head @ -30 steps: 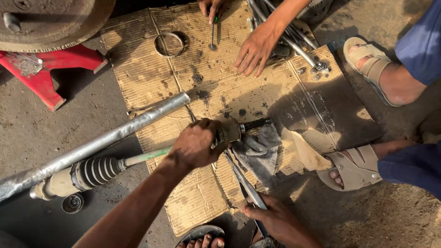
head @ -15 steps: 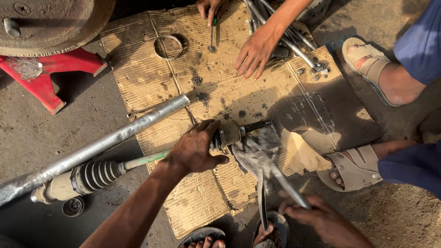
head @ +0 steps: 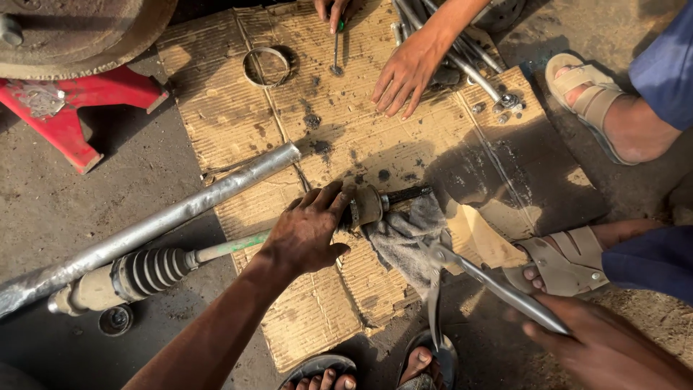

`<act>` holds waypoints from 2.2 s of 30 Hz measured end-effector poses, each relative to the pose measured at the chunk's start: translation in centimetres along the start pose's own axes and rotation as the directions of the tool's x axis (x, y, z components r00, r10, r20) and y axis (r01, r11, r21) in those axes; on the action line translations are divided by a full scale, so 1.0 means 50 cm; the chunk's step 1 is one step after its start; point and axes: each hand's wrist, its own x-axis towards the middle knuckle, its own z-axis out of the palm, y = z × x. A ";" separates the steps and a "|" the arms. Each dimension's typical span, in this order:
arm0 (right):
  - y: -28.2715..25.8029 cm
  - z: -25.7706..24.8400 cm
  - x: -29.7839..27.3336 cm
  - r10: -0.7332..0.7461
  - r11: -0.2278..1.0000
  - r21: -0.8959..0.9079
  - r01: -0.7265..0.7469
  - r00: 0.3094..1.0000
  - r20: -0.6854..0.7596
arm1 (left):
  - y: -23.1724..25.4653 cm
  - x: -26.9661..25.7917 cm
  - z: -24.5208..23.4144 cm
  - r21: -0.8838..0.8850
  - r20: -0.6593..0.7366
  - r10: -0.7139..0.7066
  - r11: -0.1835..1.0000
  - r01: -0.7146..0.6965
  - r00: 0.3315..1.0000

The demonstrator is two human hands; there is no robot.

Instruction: Disassembling and inspecting a car's CV joint and axle assembly on a workshop floor.

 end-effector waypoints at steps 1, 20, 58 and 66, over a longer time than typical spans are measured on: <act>0.038 0.006 0.024 -0.062 0.998 -0.023 0.063 0.996 0.059 | -0.003 0.000 0.006 -0.009 -0.015 0.006 1.000 -0.006 1.000; -0.377 0.172 0.180 -0.754 0.345 -0.293 0.892 0.078 -0.652 | -0.003 0.012 0.047 -0.065 -0.174 -0.060 0.997 0.050 0.983; -0.373 0.132 0.262 -0.944 0.325 -0.618 0.716 0.212 -0.252 | -0.018 0.033 0.108 0.020 -0.424 0.036 0.999 -0.030 0.905; -0.360 0.148 0.259 -0.937 0.321 -0.652 0.688 0.127 -0.327 | -0.016 0.022 0.096 -0.040 -0.396 0.031 0.998 -0.050 0.918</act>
